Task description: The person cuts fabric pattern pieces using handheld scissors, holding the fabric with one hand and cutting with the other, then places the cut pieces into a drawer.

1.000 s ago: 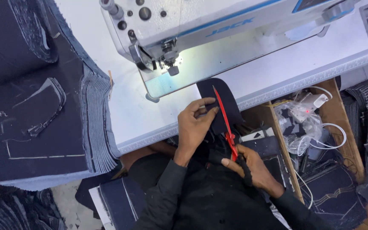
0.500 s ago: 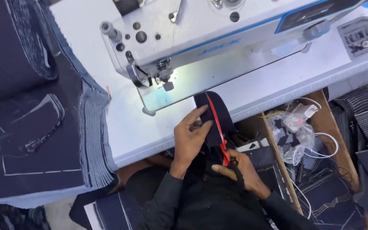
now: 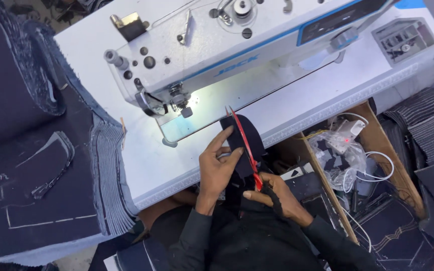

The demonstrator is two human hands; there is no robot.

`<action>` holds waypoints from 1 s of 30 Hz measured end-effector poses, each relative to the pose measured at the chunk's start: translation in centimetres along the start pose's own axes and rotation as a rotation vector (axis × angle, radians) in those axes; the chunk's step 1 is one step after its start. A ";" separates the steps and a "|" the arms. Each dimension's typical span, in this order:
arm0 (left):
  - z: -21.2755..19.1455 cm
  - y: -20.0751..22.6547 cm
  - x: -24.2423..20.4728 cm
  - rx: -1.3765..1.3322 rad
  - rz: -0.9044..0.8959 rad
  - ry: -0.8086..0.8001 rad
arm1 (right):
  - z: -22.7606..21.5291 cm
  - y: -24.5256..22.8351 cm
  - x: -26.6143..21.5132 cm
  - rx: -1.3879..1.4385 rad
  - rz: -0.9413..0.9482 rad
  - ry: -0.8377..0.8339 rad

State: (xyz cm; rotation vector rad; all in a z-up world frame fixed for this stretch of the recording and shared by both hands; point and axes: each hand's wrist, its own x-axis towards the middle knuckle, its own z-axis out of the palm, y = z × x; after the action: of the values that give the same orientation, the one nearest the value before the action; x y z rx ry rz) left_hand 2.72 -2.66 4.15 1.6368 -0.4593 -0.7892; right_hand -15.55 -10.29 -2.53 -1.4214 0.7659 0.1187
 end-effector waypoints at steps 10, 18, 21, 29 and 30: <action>-0.3 -1.2 -1.2 -0.062 -0.056 -0.029 | 0.2 -1.7 0.5 0.092 -0.059 -0.052; -0.8 0.7 0.3 -0.116 -0.043 -0.041 | -0.3 -5.0 1.1 0.113 -0.021 -0.059; -1.0 2.2 1.3 -0.121 -0.033 -0.068 | -0.7 -7.2 1.9 0.125 -0.107 -0.075; -1.5 2.6 3.1 -0.045 0.037 -0.070 | -0.8 -7.0 4.1 0.186 -0.047 -0.004; -1.4 2.4 3.0 -0.053 0.052 -0.059 | -0.7 -6.6 4.0 0.188 -0.030 0.009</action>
State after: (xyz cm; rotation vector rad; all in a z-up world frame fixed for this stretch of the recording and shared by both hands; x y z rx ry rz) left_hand 6.09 -4.28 5.83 1.5500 -0.5167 -0.8058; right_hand -9.42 -13.64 0.91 -1.2551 0.7433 0.0167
